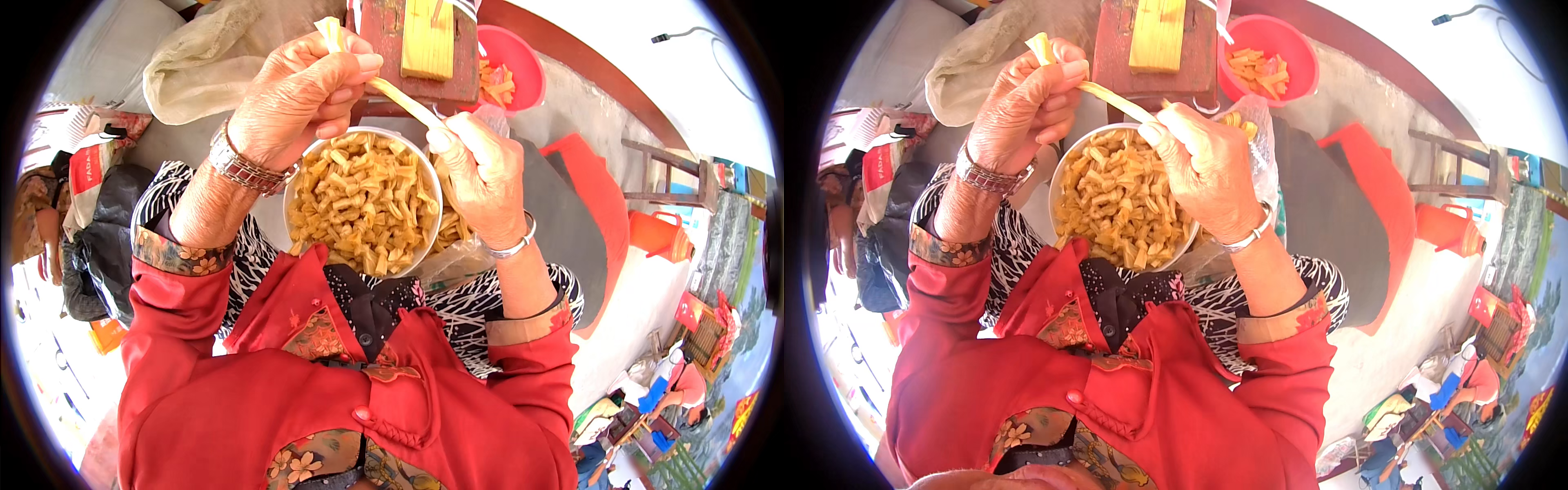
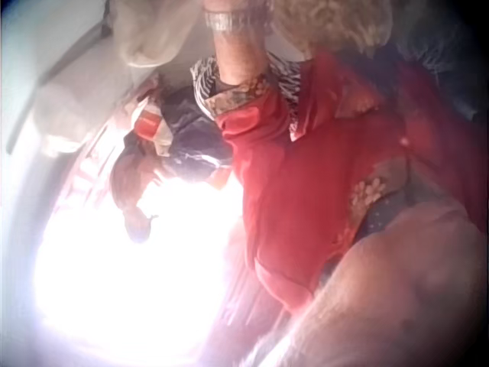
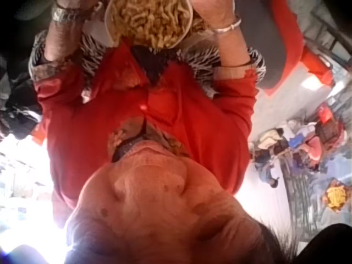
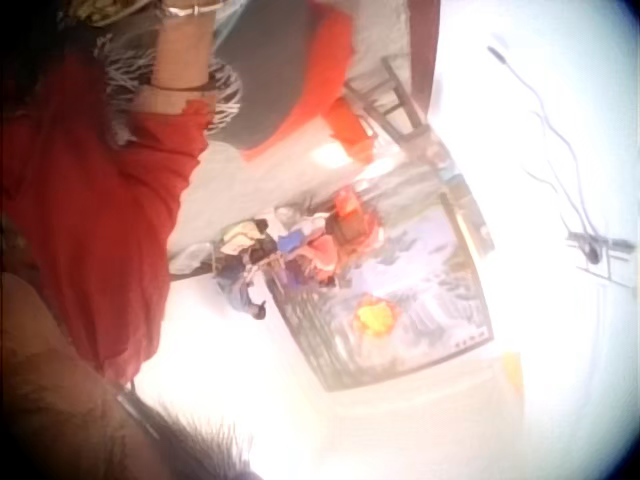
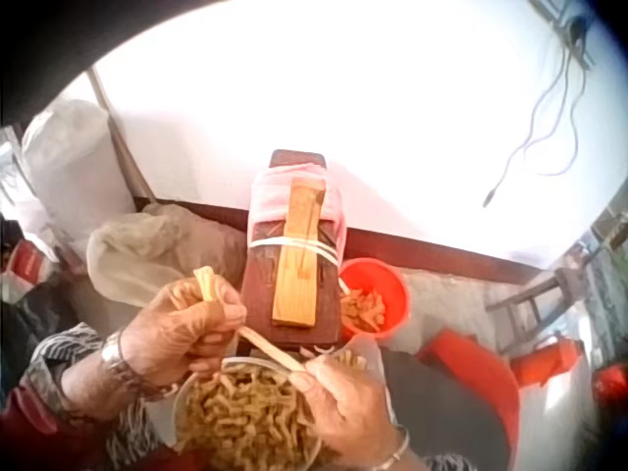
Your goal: The person takes strips of yellow dough from a bag and a wooden surface, folds and twists them into small circular or knotted shapes by hand, and places them into a metal bowl.
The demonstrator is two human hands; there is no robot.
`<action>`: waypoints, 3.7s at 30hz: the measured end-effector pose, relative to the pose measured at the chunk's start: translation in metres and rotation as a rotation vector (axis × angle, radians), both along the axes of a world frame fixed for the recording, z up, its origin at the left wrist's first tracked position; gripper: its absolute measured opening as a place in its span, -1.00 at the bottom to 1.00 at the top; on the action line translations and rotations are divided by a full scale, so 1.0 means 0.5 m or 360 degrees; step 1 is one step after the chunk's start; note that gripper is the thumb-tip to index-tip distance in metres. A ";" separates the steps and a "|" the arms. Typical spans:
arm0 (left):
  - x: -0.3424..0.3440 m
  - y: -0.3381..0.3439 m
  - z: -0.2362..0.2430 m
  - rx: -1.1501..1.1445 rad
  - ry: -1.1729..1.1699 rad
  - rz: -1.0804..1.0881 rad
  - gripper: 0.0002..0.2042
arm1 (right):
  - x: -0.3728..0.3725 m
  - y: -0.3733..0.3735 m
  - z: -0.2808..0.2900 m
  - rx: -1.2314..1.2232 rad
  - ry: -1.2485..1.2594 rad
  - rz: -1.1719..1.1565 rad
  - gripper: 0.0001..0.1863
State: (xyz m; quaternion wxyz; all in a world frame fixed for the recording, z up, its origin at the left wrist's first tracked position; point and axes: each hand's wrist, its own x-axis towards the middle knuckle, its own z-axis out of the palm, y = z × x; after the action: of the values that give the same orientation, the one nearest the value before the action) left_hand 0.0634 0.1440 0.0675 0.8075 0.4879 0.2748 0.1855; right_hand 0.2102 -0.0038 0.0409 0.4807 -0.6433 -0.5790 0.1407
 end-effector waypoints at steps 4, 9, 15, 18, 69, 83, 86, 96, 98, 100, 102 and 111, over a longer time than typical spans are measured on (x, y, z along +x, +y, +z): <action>0.029 0.024 0.021 0.0050 -0.0026 0.0027 -0.92 | 0.050 0.030 0.022 0.0040 -0.0427 -0.0121 -0.80; 0.093 0.073 0.036 0.0322 -0.0094 0.0038 -0.90 | 0.117 0.092 0.037 0.0245 -0.0783 -0.0360 -0.70; 0.167 0.095 -0.013 0.0936 0.0352 0.0228 -0.87 | 0.144 0.119 0.021 0.0014 -0.0949 -0.0545 -0.78; 0.134 0.126 -0.081 0.1690 0.0524 0.0496 -0.84 | 0.137 0.117 -0.011 -0.0240 -0.1008 -0.0488 -0.80; 0.006 -0.060 -0.108 -0.0322 -0.0052 -0.1073 -0.69 | -0.040 -0.027 -0.039 0.0390 -0.0387 -0.0376 -0.90; 0.004 -0.058 -0.052 0.1065 0.0345 -0.0846 -0.84 | -0.063 -0.019 -0.044 -0.0168 0.0158 -0.0375 -0.86; 0.004 -0.077 -0.062 0.2021 0.0226 -0.0439 -0.84 | -0.061 -0.016 -0.058 -0.0226 0.0486 -0.0322 -0.76; 0.010 -0.082 -0.074 0.2210 0.0007 -0.0344 -0.81 | -0.029 -0.027 -0.058 -0.0425 0.0998 0.0066 -0.61; 0.006 -0.079 -0.072 0.2088 0.0002 -0.0375 -0.82 | -0.036 -0.024 -0.050 -0.0294 0.0649 -0.0059 -0.60; 0.002 -0.083 -0.048 0.1578 0.0172 -0.0398 -0.84 | -0.051 -0.027 -0.035 -0.0036 0.0589 -0.0111 -0.65; 0.007 -0.087 -0.040 0.1063 0.0082 -0.0371 -0.86 | -0.056 -0.028 -0.036 0.0149 0.0489 -0.0150 -0.67; 0.008 -0.067 -0.037 -0.0186 -0.0421 -0.0438 -0.69 | -0.067 -0.030 -0.027 0.0159 0.0782 -0.0046 -0.83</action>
State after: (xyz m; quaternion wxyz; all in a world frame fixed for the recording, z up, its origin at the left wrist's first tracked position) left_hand 0.0676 0.1103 0.0491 0.8812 0.4446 0.1072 0.1197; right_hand 0.1765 -0.0187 0.0275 0.6403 -0.5734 -0.4419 0.2570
